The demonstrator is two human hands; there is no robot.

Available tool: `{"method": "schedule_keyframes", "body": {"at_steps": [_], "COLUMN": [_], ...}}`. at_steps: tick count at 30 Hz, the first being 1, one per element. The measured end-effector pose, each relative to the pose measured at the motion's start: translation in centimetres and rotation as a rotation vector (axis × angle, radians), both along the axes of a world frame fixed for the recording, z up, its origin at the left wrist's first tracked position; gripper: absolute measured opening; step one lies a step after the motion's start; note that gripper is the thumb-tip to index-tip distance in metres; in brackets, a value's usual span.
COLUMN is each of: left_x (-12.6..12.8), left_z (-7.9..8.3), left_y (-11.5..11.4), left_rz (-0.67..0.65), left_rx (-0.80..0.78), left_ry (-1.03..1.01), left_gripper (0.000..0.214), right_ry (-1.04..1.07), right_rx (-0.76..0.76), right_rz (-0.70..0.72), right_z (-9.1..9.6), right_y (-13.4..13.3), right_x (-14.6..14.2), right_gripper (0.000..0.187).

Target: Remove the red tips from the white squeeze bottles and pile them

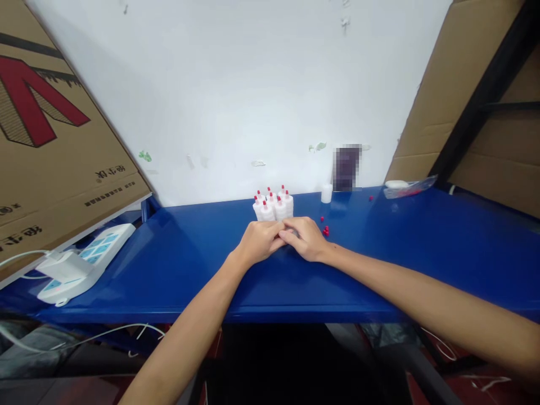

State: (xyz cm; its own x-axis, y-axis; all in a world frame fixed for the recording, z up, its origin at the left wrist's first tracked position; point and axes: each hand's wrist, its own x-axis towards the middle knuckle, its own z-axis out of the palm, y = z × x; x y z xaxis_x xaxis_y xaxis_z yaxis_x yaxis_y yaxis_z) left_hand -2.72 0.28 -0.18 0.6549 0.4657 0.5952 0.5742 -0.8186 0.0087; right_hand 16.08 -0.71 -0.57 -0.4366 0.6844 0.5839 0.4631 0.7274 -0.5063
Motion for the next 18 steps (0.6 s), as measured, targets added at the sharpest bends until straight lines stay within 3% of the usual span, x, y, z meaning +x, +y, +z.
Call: {"method": "schedule_keyframes", "body": {"at_steps": [7,13,18], "left_x": [0.07,0.1,0.22], "left_z": [-0.33,-0.24,-0.29], "left_y": [0.29,0.15,0.14], "left_rz": [-0.006,0.02,0.016], "left_rx": [-0.025,-0.142,-0.135], "left_ry": [0.019,0.027,0.02], "left_gripper": [0.026,0.021,0.017], "right_ry": [-0.024,-0.076,-0.095], "right_rx": [-0.036,-0.118,-0.139], "right_rz": [-0.043,-0.104,-0.125], "right_z": [0.3,0.8,0.93], "right_y": [-0.03,-0.3,-0.23], "right_x": [-0.17,-0.5,-0.55], "right_gripper": [0.025,0.026,0.028]}}
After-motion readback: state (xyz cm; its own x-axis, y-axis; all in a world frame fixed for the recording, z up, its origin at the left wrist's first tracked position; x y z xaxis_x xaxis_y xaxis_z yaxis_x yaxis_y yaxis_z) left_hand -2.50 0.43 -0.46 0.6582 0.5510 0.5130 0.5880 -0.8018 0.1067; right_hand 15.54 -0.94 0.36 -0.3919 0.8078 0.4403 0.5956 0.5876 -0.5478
